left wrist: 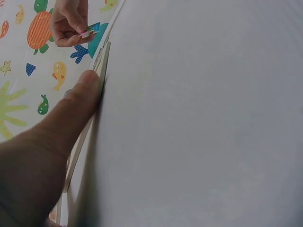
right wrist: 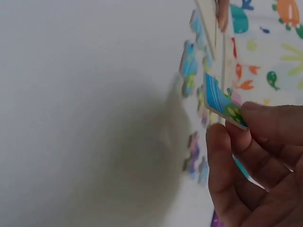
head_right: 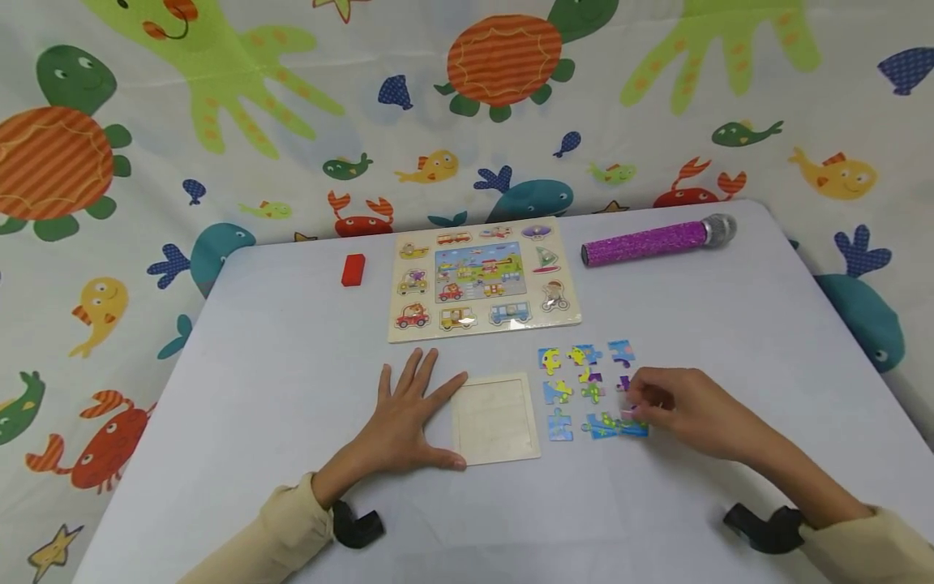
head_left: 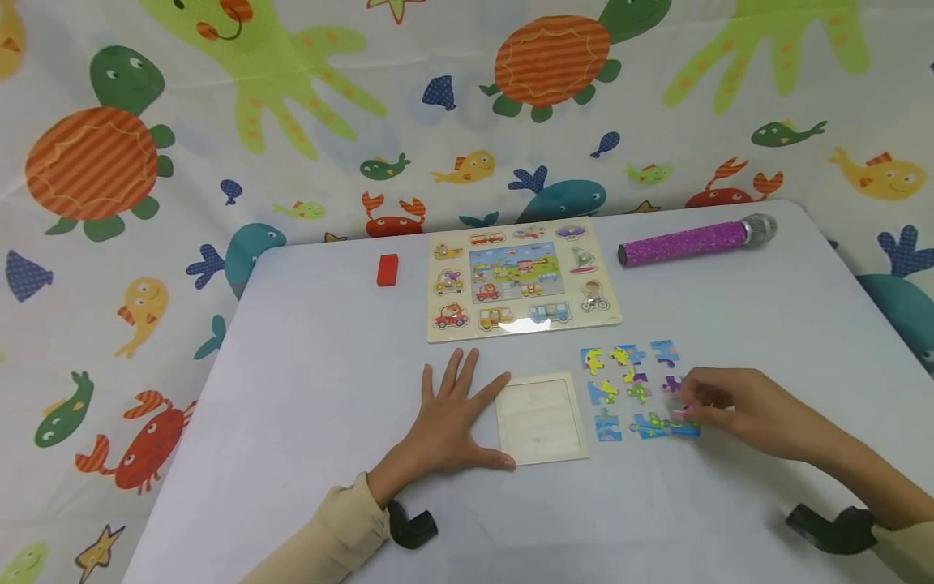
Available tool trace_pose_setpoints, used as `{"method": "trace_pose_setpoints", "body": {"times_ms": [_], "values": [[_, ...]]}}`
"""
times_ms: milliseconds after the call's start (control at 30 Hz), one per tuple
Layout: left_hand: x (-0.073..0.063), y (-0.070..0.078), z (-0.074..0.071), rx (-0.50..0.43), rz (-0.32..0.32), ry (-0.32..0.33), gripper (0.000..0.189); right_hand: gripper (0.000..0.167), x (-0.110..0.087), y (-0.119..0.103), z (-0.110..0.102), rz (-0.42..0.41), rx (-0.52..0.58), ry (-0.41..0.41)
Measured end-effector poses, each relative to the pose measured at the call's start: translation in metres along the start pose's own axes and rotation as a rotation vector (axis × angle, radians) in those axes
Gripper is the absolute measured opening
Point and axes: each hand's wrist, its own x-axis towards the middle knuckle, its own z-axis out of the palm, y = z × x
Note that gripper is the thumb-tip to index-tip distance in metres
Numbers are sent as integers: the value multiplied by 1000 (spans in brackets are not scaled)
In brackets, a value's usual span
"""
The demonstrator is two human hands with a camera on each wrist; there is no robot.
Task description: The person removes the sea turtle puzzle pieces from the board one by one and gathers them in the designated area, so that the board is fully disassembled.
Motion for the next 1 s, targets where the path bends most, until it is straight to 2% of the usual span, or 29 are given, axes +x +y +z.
{"method": "trace_pose_setpoints", "body": {"times_ms": [100, 267, 567, 800, 1000], "values": [[0, 0, 0, 6, -1, -3, 116, 15, -2, 12, 1, 1, -1, -31], [-1, 0, 0, 3, -1, 1, 116, 15, -2, 20, 6, -24, -3, -25], [0, -1, 0, 5, -7, -6, 116, 17, -1, 20, 8, -41, -65, -13], [1, -1, 1, 14, 1, 6, 117, 25, -2, 19, 12, -2, -135, -3], [0, 0, 0, 16, 6, 8, 117, 31, -5, 14, 15, 21, -216, 49]]}}
